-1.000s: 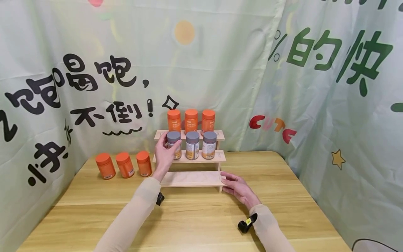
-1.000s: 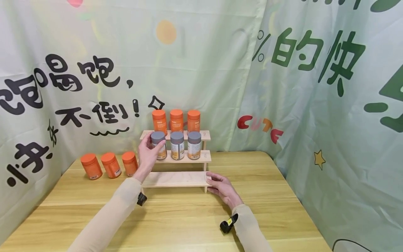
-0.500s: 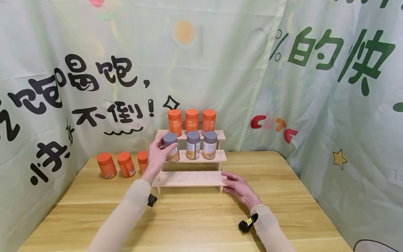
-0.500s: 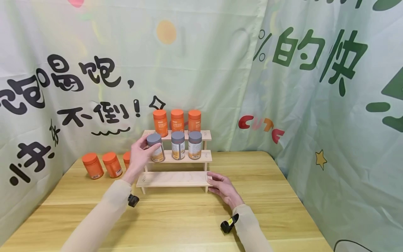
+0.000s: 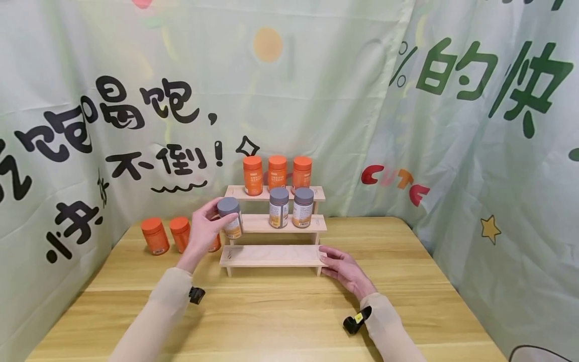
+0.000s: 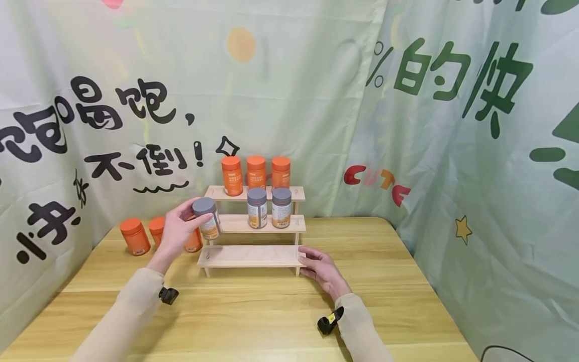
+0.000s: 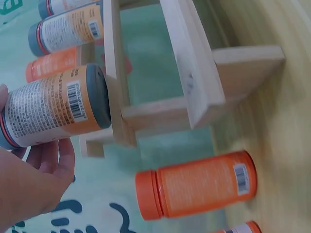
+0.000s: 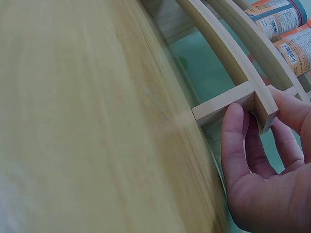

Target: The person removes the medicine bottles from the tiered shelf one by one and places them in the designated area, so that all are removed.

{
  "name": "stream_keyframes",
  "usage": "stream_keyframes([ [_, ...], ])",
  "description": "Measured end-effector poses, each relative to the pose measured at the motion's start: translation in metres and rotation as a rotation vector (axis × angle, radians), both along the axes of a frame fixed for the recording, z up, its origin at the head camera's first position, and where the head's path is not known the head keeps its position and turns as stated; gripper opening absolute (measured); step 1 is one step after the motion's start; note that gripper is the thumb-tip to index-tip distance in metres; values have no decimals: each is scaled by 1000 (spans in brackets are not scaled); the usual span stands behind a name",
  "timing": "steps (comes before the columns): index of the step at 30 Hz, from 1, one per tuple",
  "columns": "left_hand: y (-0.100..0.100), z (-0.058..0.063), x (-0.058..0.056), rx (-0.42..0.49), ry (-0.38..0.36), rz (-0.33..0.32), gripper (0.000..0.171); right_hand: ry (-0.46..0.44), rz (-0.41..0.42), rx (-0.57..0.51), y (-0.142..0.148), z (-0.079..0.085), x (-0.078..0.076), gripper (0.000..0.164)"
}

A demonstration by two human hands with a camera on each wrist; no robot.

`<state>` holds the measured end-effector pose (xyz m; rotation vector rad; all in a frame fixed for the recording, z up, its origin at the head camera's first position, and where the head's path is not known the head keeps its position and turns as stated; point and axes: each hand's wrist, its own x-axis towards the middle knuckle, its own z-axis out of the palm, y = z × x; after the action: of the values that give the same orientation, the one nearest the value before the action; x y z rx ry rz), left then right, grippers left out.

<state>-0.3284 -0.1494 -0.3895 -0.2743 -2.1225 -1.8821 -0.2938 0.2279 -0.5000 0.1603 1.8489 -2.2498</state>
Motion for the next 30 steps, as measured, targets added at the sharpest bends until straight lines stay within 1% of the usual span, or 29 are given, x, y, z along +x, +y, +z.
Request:
stream_keyframes([
  [3,-12,-3,4,10,12,22,59,-2,-1,-6,-1,-1,0,51],
  [8,-31,-7,10,57,20,45,60,-4,-3,-8,-1,0,0,51],
  [13,-51,-14,14,49,5,46,59,-9,-3,2,0,1,0,53],
  [18,-73,-25,16,11,-1,54,58,-9,-2,4,0,0,0,53],
  [20,-82,-30,17,-26,4,61,58,-9,-2,0,0,0,0,53],
  [25,-104,-39,18,-84,-11,44,60,-2,1,-8,0,0,1,52],
  [30,-124,-43,18,-114,-47,17,61,0,3,-2,0,-1,-1,52],
])
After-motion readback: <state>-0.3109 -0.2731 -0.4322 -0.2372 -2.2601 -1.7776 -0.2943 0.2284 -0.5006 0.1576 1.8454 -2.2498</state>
